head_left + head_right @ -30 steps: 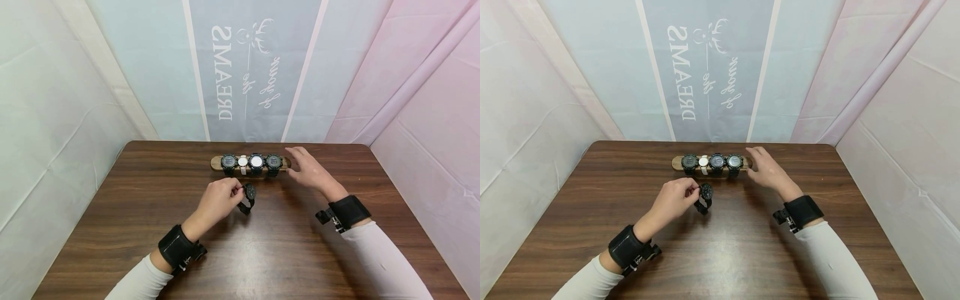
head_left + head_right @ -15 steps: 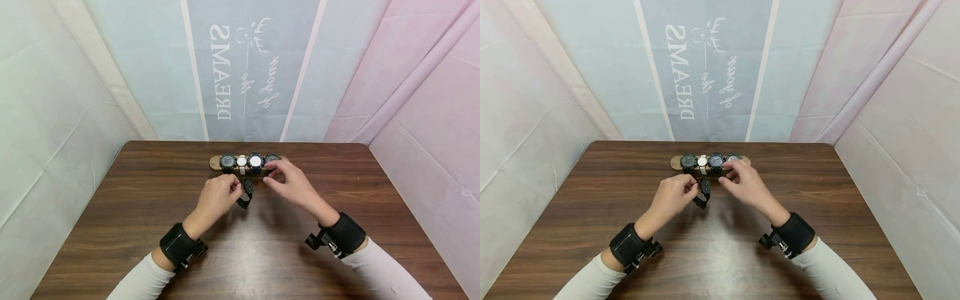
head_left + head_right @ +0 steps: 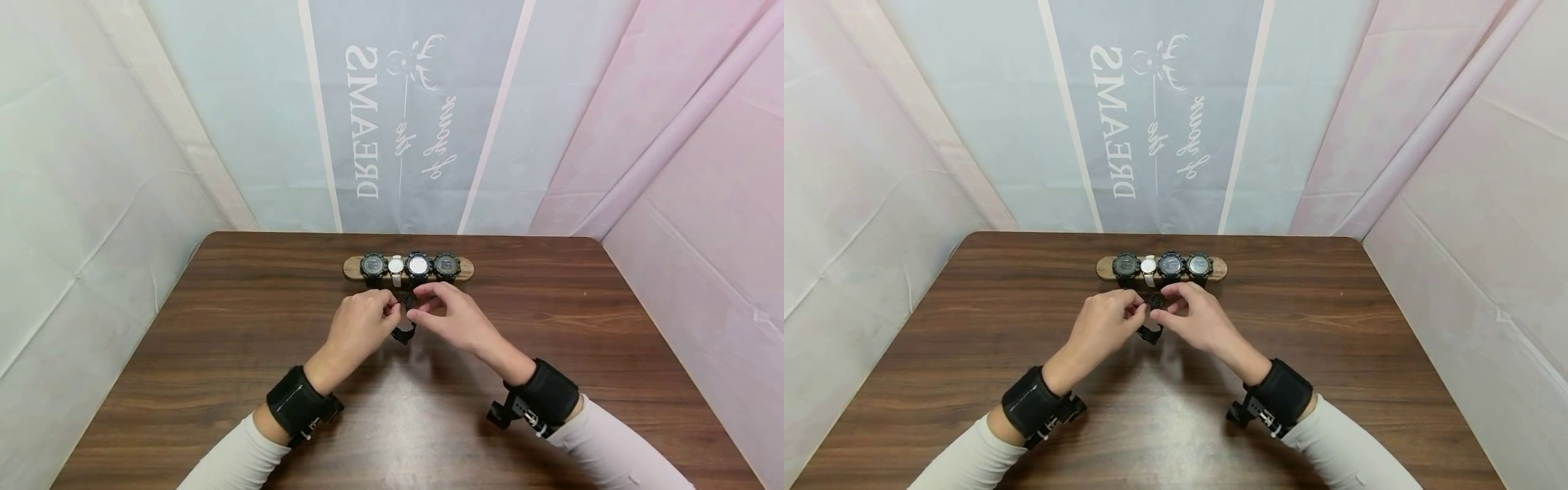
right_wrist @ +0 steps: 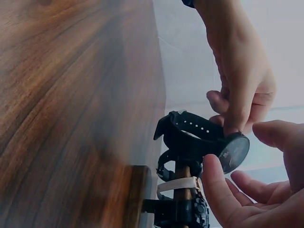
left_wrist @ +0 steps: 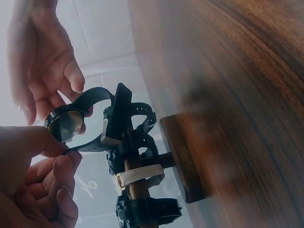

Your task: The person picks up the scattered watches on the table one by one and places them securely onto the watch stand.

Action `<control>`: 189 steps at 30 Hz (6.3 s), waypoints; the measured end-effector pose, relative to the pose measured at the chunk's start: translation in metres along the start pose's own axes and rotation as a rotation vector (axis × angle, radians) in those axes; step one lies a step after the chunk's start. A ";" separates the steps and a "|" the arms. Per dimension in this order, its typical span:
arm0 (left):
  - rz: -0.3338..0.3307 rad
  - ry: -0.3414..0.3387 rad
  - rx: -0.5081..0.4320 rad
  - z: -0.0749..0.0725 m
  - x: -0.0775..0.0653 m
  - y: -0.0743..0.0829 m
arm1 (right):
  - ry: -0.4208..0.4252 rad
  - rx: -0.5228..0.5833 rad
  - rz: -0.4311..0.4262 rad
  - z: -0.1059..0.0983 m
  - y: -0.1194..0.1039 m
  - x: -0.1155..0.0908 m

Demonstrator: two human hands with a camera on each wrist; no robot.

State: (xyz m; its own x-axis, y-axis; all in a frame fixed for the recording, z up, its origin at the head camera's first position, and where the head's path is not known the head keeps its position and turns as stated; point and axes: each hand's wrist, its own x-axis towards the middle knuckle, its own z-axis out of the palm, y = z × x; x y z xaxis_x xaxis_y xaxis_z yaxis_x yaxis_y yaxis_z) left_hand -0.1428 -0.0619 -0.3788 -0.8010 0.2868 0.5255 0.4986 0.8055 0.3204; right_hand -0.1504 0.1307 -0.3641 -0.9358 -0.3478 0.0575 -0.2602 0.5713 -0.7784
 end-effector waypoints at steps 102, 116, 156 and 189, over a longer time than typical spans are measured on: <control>-0.062 -0.409 0.014 0.002 0.050 -0.118 | -0.031 -0.260 -0.213 -0.074 0.047 -0.013; -0.101 -0.422 0.038 0.002 0.048 -0.114 | 0.062 -0.498 -0.268 -0.081 0.061 0.000; -0.098 -0.393 0.027 0.002 0.046 -0.110 | 0.074 -0.566 -0.217 -0.076 0.091 0.049; -0.038 -0.359 0.031 0.004 0.045 -0.111 | 0.073 -0.538 -0.282 -0.072 0.090 0.054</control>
State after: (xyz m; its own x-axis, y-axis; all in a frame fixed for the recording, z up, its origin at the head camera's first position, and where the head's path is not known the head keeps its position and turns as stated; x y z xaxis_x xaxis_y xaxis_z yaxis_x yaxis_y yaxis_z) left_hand -0.2355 -0.1366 -0.3942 -0.8866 0.4162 0.2018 0.4608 0.8325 0.3076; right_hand -0.2413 0.2169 -0.3866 -0.8224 -0.4991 0.2732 -0.5659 0.7666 -0.3033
